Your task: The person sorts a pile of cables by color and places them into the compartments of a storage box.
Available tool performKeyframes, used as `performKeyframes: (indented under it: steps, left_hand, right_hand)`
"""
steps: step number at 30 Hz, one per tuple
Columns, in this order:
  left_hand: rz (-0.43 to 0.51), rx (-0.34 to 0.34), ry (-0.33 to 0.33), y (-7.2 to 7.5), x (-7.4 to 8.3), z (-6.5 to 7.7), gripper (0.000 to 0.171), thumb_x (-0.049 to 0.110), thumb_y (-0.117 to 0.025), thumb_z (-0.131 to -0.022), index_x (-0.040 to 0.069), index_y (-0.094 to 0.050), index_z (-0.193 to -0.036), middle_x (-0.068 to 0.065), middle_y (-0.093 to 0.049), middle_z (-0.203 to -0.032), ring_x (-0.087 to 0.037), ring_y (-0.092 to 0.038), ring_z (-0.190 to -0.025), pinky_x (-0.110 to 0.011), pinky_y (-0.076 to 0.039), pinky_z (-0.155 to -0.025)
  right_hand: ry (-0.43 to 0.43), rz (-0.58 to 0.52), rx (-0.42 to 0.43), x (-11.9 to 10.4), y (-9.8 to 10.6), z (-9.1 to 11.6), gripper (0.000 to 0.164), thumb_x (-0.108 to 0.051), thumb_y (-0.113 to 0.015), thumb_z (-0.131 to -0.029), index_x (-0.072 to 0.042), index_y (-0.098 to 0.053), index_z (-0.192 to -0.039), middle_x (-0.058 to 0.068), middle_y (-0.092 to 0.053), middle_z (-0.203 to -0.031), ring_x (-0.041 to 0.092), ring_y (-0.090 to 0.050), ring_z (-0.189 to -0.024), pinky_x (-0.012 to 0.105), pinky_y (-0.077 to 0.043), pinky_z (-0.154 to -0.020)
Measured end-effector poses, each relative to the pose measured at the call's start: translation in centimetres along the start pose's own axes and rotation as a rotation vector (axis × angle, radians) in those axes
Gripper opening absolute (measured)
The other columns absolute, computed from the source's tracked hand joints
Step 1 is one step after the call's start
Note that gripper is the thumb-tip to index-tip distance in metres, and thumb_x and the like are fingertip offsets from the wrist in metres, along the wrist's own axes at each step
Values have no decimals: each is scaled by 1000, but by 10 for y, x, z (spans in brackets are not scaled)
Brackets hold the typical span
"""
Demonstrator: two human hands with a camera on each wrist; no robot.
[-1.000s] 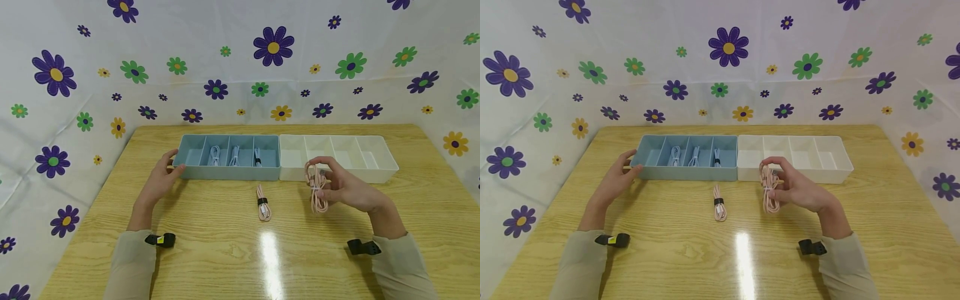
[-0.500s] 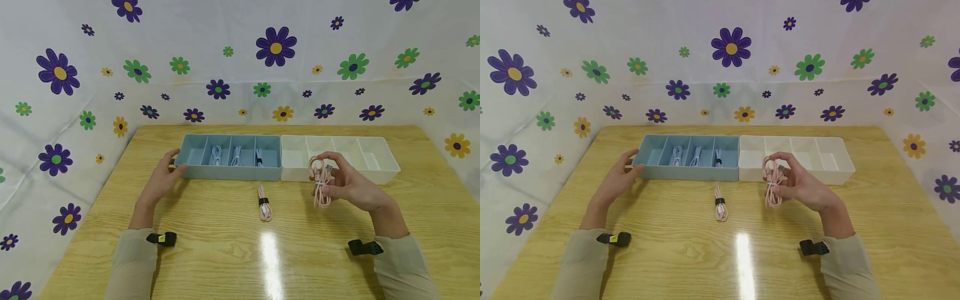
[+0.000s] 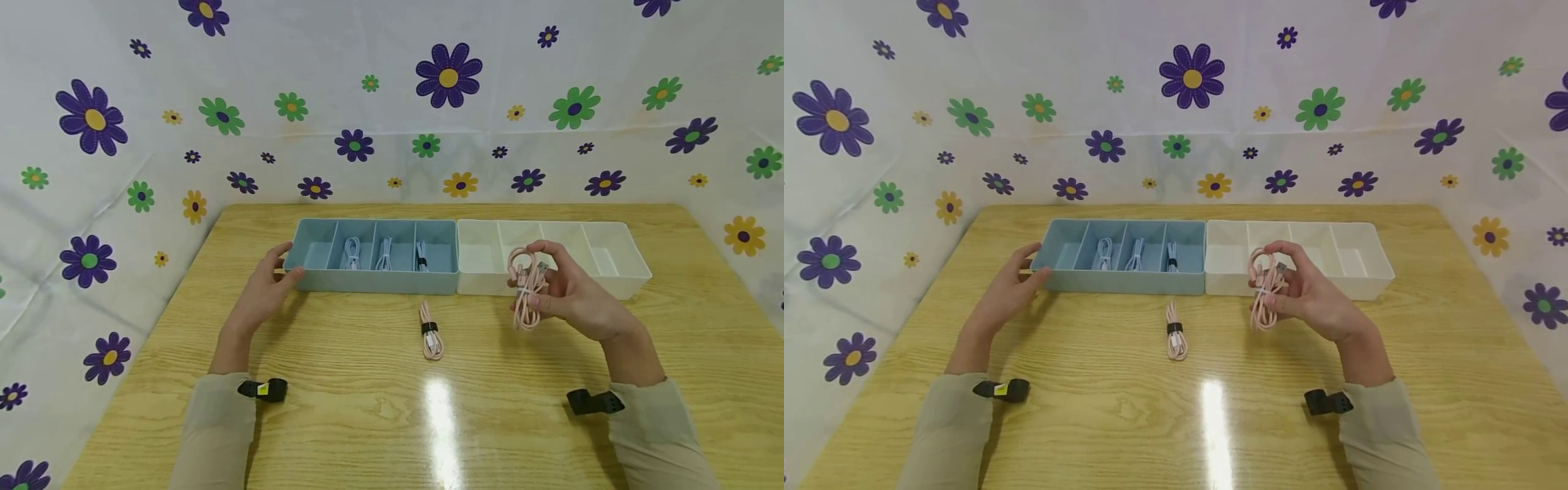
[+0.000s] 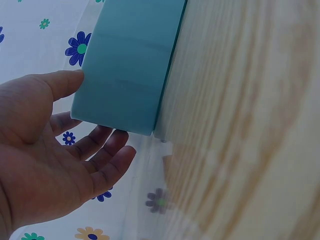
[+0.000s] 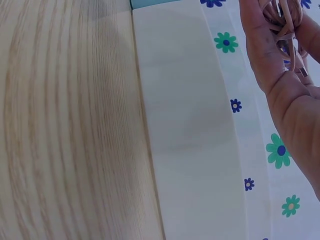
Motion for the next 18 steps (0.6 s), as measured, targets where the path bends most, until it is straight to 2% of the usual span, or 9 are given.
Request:
performKeyframes:
  steps: [6, 14, 18]
  left_hand:
    - [3, 1, 3, 1, 0, 1, 69, 38, -46, -105, 13, -14, -160, -28, -34, -146, -44, -44, -124, -54, -40, -98]
    - [4, 3, -5, 1, 0, 2, 68, 38, -46, -105, 13, -14, -160, -28, -32, -148, -46, -44, -126, -58, -40, -101]
    - [4, -1, -10, 1, 0, 1, 68, 38, -47, -105, 12, -14, -160, -28, -31, -149, -46, -44, -126, -58, -39, -101]
  right_hand:
    - [7, -21, 15, -1, 0, -1, 63, 18, -48, -95, -14, -23, -144, 9, -64, -107, 16, -70, -81, 30, -58, -67]
    - [30, -45, 23, -1, -1, -2, 62, 18, -47, -95, -15, -25, -143, 10, -64, -107, 15, -70, -82, 28, -58, -68]
    - [64, -91, 2, -2, 0, 0, 62, 20, -45, -96, -17, -27, -143, 11, -65, -114, 17, -71, -89, 29, -58, -69]
Point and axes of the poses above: each hand's wrist, its own z-axis away from the middle knuckle, its own y-axis out of the back of the hand, x = y × z, the point moved 3 cm from there along -z, towards the middle knuckle
